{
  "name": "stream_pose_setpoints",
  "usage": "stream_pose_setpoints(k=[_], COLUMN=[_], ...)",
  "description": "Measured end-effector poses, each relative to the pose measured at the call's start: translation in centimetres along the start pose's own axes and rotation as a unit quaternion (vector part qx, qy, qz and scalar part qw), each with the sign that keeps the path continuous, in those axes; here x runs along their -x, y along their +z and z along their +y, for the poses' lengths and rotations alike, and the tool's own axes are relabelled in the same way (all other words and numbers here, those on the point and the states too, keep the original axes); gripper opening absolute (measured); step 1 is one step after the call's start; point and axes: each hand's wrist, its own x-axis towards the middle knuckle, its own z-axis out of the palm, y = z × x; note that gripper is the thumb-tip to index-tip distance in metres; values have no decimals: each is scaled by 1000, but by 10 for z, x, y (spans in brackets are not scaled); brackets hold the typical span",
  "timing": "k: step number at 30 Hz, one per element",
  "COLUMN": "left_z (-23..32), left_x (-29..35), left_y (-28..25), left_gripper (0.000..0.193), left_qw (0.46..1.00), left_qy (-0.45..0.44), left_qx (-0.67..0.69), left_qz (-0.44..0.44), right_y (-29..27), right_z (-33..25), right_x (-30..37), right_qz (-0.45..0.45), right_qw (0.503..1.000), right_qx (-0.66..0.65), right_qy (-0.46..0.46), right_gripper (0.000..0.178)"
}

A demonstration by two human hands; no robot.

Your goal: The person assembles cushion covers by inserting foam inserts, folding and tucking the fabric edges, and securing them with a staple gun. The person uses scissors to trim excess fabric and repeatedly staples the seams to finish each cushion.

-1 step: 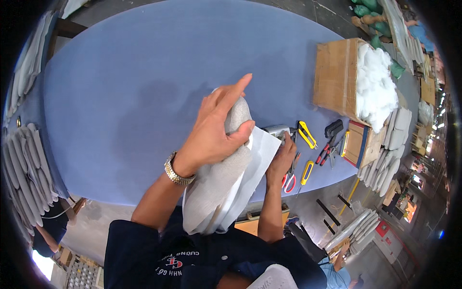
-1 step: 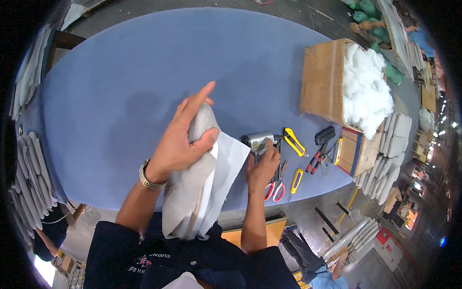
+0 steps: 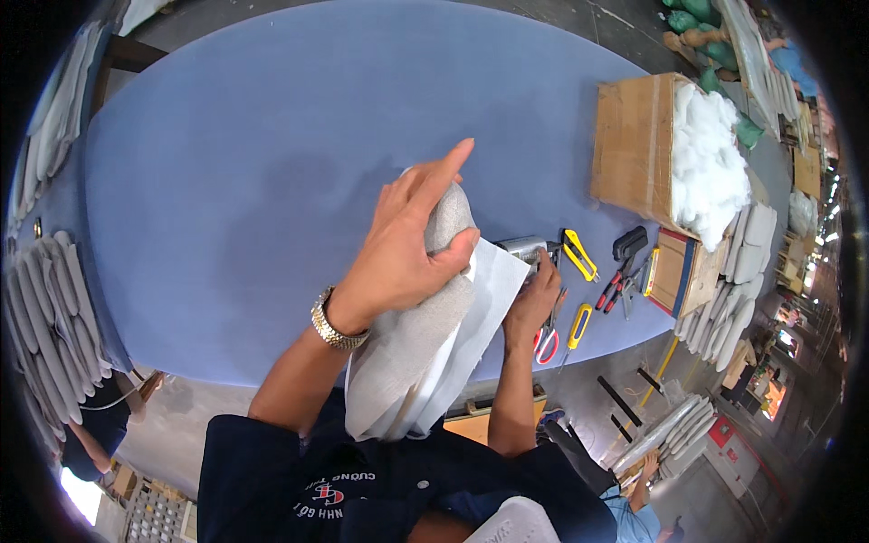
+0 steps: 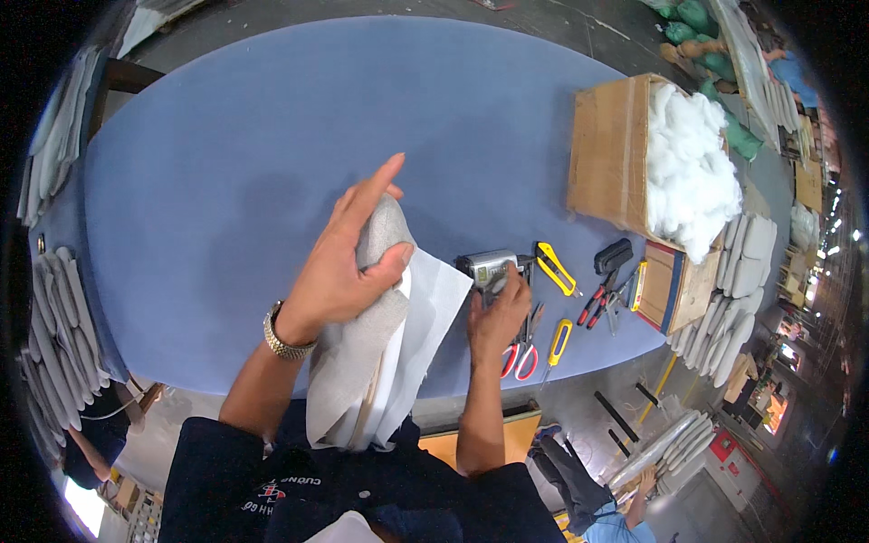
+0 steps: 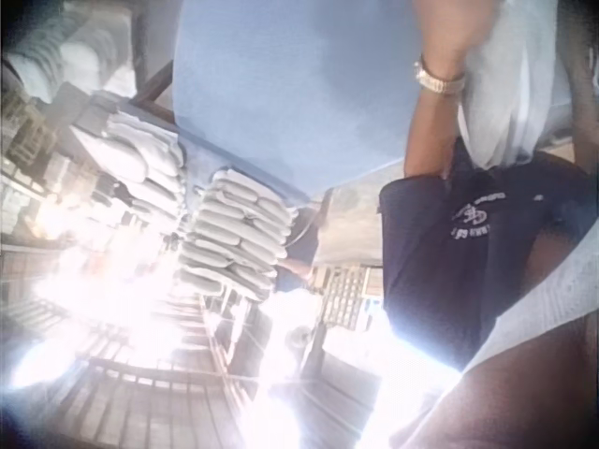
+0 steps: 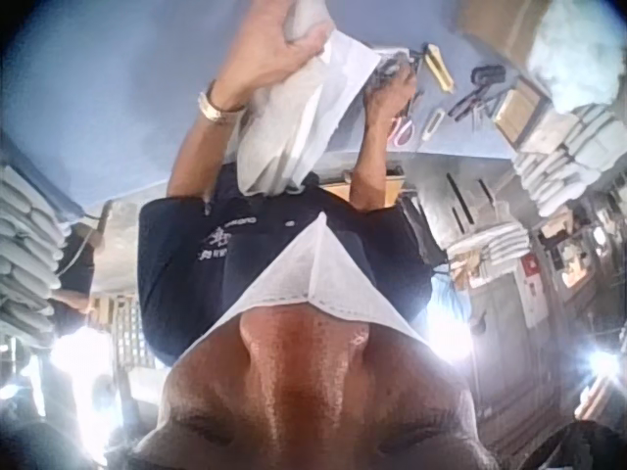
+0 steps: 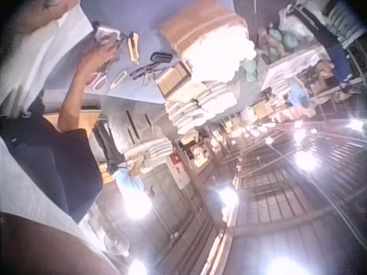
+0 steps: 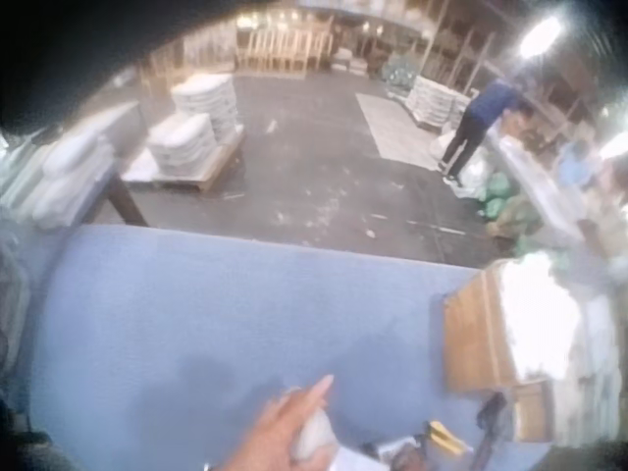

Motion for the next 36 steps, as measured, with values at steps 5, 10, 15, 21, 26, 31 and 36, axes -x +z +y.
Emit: stream_pose_setpoints(k=[5, 10, 15, 21, 26, 31, 36], left_z=[1, 1, 3, 6, 6, 6, 2], left_x=[-3, -3, -5, -8, -10, -11, -11], left_y=[1, 12, 27, 36, 36, 35, 31], left_gripper=[91, 91, 93, 101, 106, 104, 106], left_qw=[1000, 999, 999, 997, 996, 998, 998], left_qy=[-10, -11, -7, -36, -47, -48, -37], left_qx=[-12, -38, -46, -69, -62, -51, -44], left_qz=[3, 3, 2, -16, -30, -9, -17], right_y=[-7, -72, -156, -185, -176, -179, -183], right_z=[-2, 0, -52, -94, -102, -114, -127], right_x=[-9, -47, -66, -106, -121, -140, -148], right_qz=[-73, -139, -202, -342, -355, -412, -444], right_qw=[997, 923, 870, 871, 844, 833, 821], right_qx=[-15, -352, -449, -258, -256, -209, -174], right_qy=[8, 69, -31, -239, -309, -305, -314], right_gripper=[94, 82, 73, 69, 75, 79, 82])
